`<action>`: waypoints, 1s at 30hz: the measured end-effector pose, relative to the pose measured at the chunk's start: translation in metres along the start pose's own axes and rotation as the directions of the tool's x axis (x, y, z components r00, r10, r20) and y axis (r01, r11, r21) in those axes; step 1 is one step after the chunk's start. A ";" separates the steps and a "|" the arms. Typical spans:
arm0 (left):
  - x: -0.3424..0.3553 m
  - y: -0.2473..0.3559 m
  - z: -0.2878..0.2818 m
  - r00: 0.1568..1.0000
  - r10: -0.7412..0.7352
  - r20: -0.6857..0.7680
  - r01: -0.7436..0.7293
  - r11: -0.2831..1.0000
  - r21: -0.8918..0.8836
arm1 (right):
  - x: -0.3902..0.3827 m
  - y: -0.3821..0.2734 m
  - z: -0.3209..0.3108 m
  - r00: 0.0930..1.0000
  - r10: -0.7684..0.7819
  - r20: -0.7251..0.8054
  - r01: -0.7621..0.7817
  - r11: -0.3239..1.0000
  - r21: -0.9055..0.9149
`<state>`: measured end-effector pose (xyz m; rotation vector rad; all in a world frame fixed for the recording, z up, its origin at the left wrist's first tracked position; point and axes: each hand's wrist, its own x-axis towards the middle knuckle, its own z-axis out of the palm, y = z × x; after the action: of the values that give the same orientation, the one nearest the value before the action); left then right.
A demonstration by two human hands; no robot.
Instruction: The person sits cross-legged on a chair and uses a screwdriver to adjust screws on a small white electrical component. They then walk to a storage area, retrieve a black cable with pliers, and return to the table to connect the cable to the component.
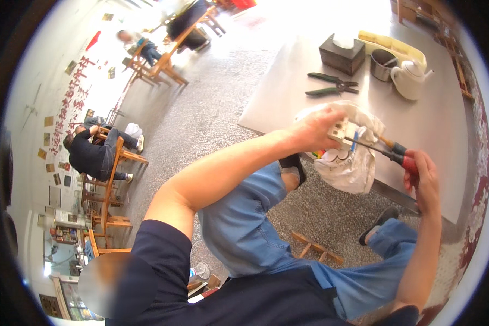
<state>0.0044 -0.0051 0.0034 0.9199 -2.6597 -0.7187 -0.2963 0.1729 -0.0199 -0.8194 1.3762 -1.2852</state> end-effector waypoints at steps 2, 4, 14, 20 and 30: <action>-0.002 0.000 -0.004 1.000 -0.002 0.010 0.002 0.999 -0.037 | 0.000 -0.002 0.002 0.999 -0.041 0.026 0.042 0.998 -0.044; 0.000 0.003 -0.006 1.000 0.002 0.021 0.000 0.999 -0.053 | 0.002 0.006 0.001 0.983 -0.185 -0.021 0.181 0.976 -0.125; 0.000 0.002 -0.008 0.999 -0.004 0.038 0.006 0.998 -0.058 | 0.000 -0.013 -0.003 0.991 0.129 0.021 -0.126 0.987 -0.105; 0.004 0.005 -0.008 0.999 -0.001 0.043 0.002 0.999 -0.037 | 0.006 0.002 0.012 0.975 -0.179 -0.132 0.184 0.982 0.028; 0.003 0.005 -0.008 1.000 0.005 0.023 -0.004 1.000 -0.029 | 0.008 0.002 -0.001 0.991 -0.131 0.003 0.131 0.991 0.019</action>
<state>0.0024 -0.0069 0.0126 0.9029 -2.6634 -0.7698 -0.2986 0.1657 -0.0234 -0.9117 1.3236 -1.3943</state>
